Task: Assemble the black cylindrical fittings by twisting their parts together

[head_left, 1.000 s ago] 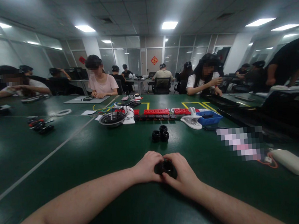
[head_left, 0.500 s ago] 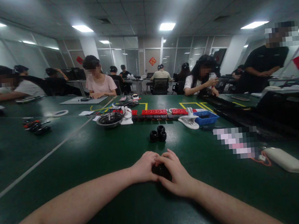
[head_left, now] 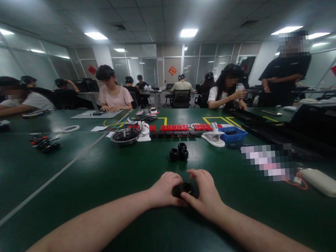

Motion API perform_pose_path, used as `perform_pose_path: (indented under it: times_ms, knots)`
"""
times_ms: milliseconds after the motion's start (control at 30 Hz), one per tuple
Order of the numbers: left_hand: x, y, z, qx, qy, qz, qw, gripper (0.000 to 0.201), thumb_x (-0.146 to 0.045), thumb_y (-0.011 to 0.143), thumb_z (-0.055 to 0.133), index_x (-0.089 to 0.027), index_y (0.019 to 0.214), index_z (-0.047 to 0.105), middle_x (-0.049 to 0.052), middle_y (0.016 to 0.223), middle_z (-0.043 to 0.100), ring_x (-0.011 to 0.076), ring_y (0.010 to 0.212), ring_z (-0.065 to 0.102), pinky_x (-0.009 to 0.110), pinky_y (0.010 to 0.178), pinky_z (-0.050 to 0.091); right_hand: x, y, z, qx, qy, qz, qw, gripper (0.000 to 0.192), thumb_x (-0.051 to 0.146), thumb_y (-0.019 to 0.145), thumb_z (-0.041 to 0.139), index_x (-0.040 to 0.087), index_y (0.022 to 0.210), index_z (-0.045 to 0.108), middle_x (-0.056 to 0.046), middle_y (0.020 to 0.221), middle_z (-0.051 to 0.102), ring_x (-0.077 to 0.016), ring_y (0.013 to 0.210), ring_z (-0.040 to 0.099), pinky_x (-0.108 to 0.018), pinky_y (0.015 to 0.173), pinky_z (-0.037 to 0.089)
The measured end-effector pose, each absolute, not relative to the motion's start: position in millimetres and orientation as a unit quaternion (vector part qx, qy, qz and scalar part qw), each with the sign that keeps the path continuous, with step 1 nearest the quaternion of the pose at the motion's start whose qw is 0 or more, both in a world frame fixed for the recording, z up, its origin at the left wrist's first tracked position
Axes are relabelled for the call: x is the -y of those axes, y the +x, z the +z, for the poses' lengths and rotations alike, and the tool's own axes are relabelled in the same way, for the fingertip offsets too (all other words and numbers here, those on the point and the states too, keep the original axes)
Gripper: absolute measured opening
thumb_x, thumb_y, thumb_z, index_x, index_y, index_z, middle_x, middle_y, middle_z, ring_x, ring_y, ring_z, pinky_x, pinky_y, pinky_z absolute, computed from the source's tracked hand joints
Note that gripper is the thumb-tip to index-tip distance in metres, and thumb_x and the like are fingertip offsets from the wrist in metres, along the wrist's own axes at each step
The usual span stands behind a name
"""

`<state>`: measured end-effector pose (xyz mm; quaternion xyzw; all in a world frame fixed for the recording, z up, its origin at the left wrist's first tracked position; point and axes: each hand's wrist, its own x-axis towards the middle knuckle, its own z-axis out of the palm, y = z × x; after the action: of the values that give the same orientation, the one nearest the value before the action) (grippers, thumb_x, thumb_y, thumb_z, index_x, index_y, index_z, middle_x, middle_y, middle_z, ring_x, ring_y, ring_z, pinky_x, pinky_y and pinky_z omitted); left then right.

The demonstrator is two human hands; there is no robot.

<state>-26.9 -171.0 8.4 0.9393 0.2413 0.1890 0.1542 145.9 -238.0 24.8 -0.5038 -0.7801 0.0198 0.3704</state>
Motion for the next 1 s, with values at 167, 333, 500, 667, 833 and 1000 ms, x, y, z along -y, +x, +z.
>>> perform_pose_path:
  times_ms: [167,333,500,667,833,1000]
  knots:
    - [170.2,-26.7,6.8,-0.243,0.938,0.192,0.153,0.046,-0.052,0.059,0.067,-0.017,0.086,0.055,0.003,0.092,0.055,0.0212,0.088,0.05,0.033,0.082,0.036,236.9,142.4,24.7,0.774,-0.53,0.031,0.345,0.044,0.032,0.064,0.064,0.016,0.101,0.048,-0.006,0.085,0.053,-0.0238,0.082,0.049,-0.042,0.075,0.04]
    - [170.6,-26.2,7.3,-0.246,0.937,0.191,0.158,0.043,-0.042,0.058,0.07,-0.017,0.089,0.056,0.004,0.094,0.056,0.0215,0.089,0.05,0.033,0.085,0.035,237.0,140.7,22.4,0.793,-0.493,0.047,0.356,0.037,0.021,0.065,0.059,0.015,0.1,0.049,-0.006,0.087,0.054,-0.0217,0.083,0.05,-0.039,0.077,0.041]
    - [172.1,-25.0,10.9,-0.252,0.937,0.178,0.166,0.047,-0.04,0.059,0.069,-0.017,0.098,0.055,0.005,0.097,0.056,0.0222,0.09,0.049,0.035,0.085,0.036,237.6,141.1,21.6,0.814,-0.448,0.084,0.36,0.041,0.014,0.064,0.052,0.015,0.105,0.046,-0.009,0.095,0.054,-0.0218,0.088,0.048,-0.038,0.08,0.041]
    - [172.5,-25.6,10.8,-0.265,0.932,0.177,0.17,0.043,-0.036,0.057,0.07,-0.016,0.093,0.057,0.004,0.094,0.055,0.0224,0.09,0.048,0.035,0.085,0.036,238.4,139.5,24.2,0.835,-0.42,0.098,0.341,0.049,0.01,0.059,0.048,0.016,0.107,0.045,-0.009,0.096,0.05,-0.0235,0.093,0.044,-0.042,0.084,0.038]
    - [171.6,-25.9,6.9,-0.267,0.928,0.192,0.178,0.046,-0.036,0.055,0.072,-0.018,0.094,0.055,0.002,0.093,0.054,0.0217,0.089,0.048,0.035,0.084,0.036,237.5,137.3,28.5,0.853,-0.397,0.083,0.328,0.054,0.01,0.053,0.045,0.018,0.106,0.045,-0.006,0.093,0.051,-0.0227,0.093,0.044,-0.051,0.099,0.02]
    - [169.6,-24.3,4.3,-0.253,0.939,0.182,0.144,0.037,-0.039,0.058,0.071,-0.018,0.084,0.055,0.0,0.082,0.052,0.0189,0.082,0.049,0.032,0.08,0.036,241.4,135.2,34.6,0.875,-0.363,0.09,0.308,0.055,0.008,0.05,0.041,0.021,0.103,0.047,-0.003,0.091,0.056,-0.0222,0.096,0.045,-0.052,0.102,0.012]
